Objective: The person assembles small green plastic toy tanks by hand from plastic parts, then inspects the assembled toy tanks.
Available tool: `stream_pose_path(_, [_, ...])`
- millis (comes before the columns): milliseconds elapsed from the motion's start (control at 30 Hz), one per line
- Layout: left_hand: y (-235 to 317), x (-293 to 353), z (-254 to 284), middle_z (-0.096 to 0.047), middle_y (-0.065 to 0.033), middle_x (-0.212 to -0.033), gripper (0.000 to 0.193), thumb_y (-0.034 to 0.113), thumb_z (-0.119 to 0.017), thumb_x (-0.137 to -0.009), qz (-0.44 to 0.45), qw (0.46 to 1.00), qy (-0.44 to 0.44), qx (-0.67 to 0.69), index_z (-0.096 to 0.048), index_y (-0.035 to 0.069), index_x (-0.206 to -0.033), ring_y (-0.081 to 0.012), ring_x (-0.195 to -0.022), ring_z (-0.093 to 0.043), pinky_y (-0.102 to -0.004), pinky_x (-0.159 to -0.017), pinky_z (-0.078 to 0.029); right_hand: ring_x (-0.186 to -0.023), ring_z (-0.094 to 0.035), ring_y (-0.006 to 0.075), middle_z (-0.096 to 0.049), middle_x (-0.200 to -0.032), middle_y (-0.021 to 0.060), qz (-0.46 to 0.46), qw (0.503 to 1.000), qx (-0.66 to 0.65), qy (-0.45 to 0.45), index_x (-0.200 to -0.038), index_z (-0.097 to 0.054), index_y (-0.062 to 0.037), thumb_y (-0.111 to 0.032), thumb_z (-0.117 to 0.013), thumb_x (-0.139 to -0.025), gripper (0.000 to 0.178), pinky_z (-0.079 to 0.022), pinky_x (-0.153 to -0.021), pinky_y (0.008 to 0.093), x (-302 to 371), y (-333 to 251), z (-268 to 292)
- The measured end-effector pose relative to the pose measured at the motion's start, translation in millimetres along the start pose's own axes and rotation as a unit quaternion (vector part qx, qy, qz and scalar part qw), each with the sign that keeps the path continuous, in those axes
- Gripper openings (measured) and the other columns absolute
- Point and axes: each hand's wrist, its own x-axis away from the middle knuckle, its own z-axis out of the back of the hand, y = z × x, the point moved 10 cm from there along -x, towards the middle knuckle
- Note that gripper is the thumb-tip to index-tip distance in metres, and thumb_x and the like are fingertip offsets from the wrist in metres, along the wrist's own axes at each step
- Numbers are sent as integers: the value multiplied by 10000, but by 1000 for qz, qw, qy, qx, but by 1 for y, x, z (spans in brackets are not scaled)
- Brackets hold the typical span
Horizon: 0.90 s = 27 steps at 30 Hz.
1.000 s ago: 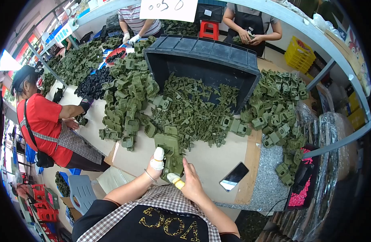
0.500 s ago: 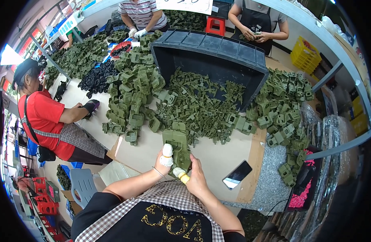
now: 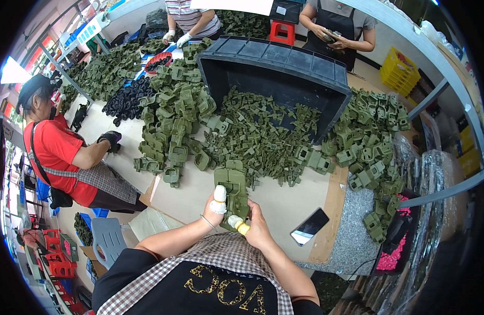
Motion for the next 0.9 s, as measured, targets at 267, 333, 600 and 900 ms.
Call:
stream_pose_path(267, [34, 2, -13, -557, -135, -1019, 346, 127, -500, -796, -14, 994, -47, -93, -413, 14, -1111, -224, -940, -548, -315, -803, -430, -1025, -494, 253, -450, -1132, 196, 9, 999, 44, 30, -1233, -185, 48, -83, -649, -721, 703, -395, -873, 329, 3, 8, 0])
stream_pose_path(333, [44, 6, -16, -554, -137, -1022, 350, 123, -500, -793, -3, 997, -45, -56, -409, 14, -1114, -224, -941, -547, -316, -804, -430, -1026, -494, 256, -449, -1133, 199, 8, 999, 33, 18, -1232, -184, 57, -77, -643, -723, 699, -399, -869, 328, 3, -8, 2])
stream_pose_path(600, [1, 0, -29, -533, -88, -1071, 396, 216, -516, -822, 91, 978, -139, 127, -413, 29, -1155, -182, -1006, -513, -308, -865, -413, -994, -513, 263, -451, -1127, 210, -8, 990, 118, 72, -1215, -234, 82, -92, -646, -717, 669, -421, -840, 324, 5, -6, 9])
stream_pose_path(900, [21, 16, -41, -472, -98, -1185, 523, 298, -535, -821, 110, 948, -188, 234, -343, 39, -1233, -200, -1054, -482, -326, -888, -406, -1036, -444, 298, -367, -1177, 170, 69, 982, 92, 152, -1293, -225, -46, -131, -726, -621, 843, -382, -869, 361, 29, -54, 42])
